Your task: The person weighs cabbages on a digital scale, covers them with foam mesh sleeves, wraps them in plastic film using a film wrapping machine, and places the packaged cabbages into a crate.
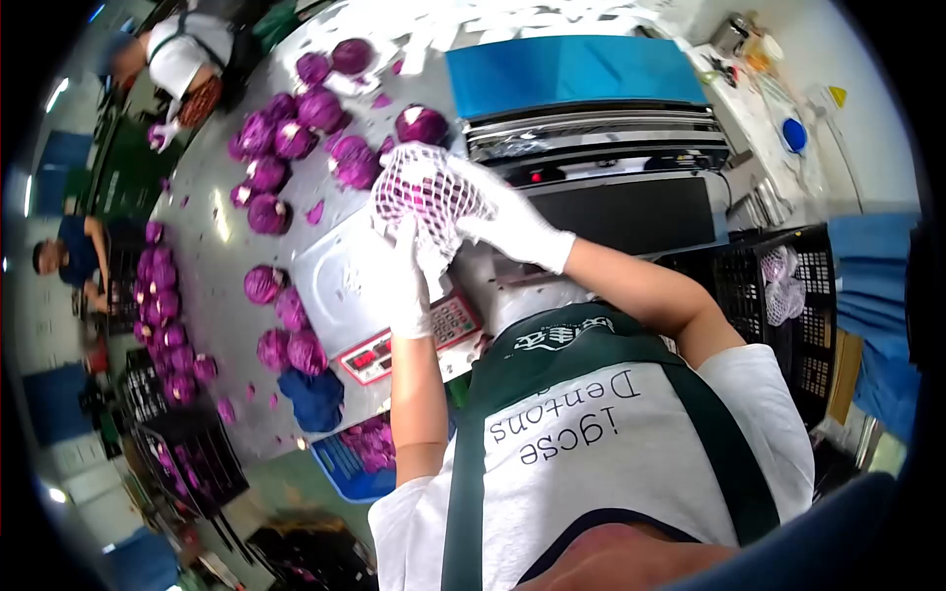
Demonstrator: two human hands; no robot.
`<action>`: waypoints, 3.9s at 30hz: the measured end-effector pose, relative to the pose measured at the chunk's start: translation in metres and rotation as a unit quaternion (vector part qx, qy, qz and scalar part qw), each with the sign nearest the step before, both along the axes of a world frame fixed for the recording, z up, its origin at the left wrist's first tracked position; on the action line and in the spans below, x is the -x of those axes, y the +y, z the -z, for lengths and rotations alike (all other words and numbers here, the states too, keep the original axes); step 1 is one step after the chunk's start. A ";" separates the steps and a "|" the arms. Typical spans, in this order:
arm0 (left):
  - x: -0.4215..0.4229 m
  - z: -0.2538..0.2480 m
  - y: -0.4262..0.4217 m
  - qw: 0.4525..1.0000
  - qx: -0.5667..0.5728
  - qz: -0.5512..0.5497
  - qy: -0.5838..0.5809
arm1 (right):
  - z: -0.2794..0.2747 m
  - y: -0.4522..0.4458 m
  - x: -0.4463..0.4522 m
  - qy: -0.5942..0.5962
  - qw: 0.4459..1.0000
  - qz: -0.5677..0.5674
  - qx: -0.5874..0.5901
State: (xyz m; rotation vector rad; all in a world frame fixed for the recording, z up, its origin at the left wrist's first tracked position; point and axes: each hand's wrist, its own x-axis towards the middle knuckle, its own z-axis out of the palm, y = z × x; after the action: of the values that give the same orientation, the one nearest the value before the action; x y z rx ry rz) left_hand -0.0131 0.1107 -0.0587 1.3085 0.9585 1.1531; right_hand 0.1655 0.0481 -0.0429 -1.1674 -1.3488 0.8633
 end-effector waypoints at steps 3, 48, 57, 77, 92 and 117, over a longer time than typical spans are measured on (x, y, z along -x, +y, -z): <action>-0.099 -0.035 0.017 0.997 -0.004 0.067 -0.039 | -0.027 0.002 -0.086 -0.015 0.992 0.099 -0.081; -0.285 -0.043 0.108 0.788 -0.311 0.319 0.425 | 0.005 0.049 -0.368 -0.411 0.910 -0.032 -0.043; -0.238 -0.073 0.049 0.882 0.018 0.433 0.185 | -0.084 -0.028 -0.324 -0.040 0.968 -0.137 0.208; -0.121 -0.003 -0.130 0.906 -0.059 0.270 0.320 | 0.005 -0.224 -0.269 0.069 0.968 0.034 0.239; -0.060 0.080 -0.149 0.830 0.546 0.114 -0.019 | 0.075 -0.296 -0.243 0.385 0.801 0.152 0.433; -0.279 -0.027 -0.208 0.589 0.442 0.669 0.097 | 0.043 -0.352 -0.207 0.388 0.869 0.287 0.107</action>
State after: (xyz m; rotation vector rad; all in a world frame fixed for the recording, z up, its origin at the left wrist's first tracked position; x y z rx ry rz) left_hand 0.2660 -0.0969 -0.0320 0.8451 0.2877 -0.6524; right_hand 0.3728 -0.3043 -0.0856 -1.1131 -0.2224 0.9008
